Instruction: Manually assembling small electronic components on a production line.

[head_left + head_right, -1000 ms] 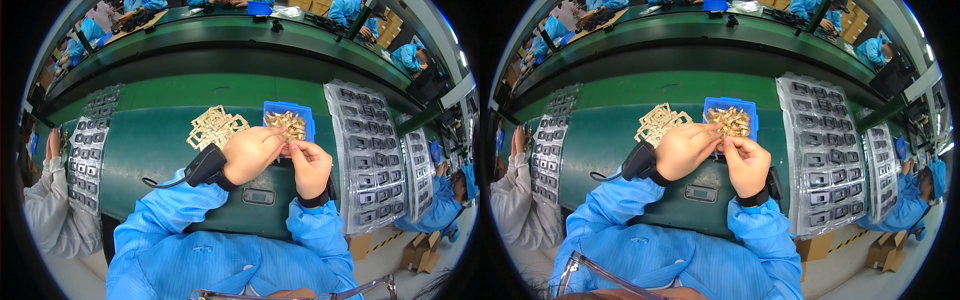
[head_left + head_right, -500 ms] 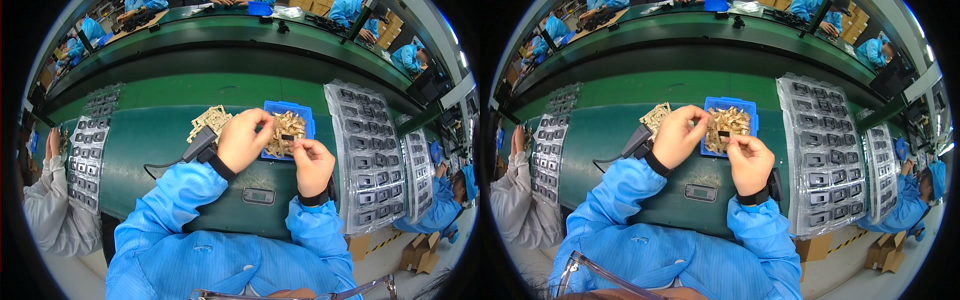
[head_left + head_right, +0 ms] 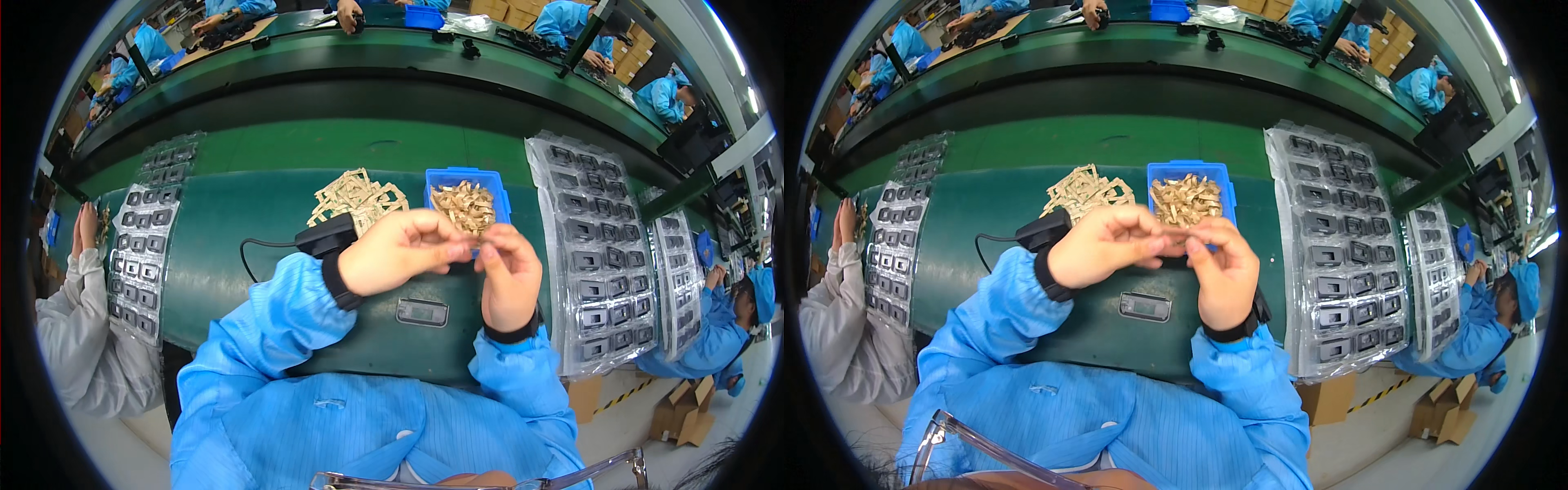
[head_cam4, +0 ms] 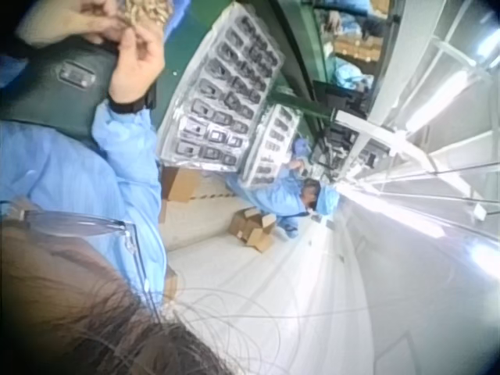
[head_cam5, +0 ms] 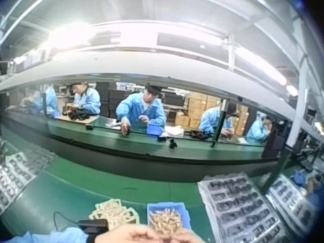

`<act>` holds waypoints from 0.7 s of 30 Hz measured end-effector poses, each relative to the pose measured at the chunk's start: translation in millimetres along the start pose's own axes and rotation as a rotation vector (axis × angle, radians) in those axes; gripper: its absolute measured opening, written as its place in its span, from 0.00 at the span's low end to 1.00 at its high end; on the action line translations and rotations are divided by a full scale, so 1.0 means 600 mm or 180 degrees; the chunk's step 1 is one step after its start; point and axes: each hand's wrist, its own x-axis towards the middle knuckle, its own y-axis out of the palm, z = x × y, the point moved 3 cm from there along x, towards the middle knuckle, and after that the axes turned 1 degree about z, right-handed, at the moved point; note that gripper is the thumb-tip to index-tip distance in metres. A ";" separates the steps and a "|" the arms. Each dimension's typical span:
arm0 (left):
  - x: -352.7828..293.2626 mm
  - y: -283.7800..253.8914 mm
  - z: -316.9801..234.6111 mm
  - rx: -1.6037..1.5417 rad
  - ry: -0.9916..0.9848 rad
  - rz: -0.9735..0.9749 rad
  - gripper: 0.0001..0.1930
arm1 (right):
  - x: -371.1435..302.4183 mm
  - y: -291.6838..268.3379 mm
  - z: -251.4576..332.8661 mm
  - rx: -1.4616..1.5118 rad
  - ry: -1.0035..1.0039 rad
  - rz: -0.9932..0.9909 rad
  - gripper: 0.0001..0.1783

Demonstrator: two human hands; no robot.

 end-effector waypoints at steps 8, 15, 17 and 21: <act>-0.134 0.010 0.034 -0.0009 -0.0304 0.0684 0.10 | -0.097 0.009 0.021 0.0025 0.0721 0.1644 0.12; -0.154 0.026 0.043 0.2942 0.0927 0.0040 0.11 | -0.100 0.020 0.049 -0.1528 0.0048 0.2192 0.36; -0.154 0.031 0.046 0.3144 0.1026 0.0016 0.11 | -0.103 0.020 0.053 -0.1746 0.0096 0.2138 0.35; -0.156 0.038 0.051 0.3570 0.1058 0.0060 0.11 | -0.114 0.015 0.052 -0.1920 0.0290 0.1961 0.31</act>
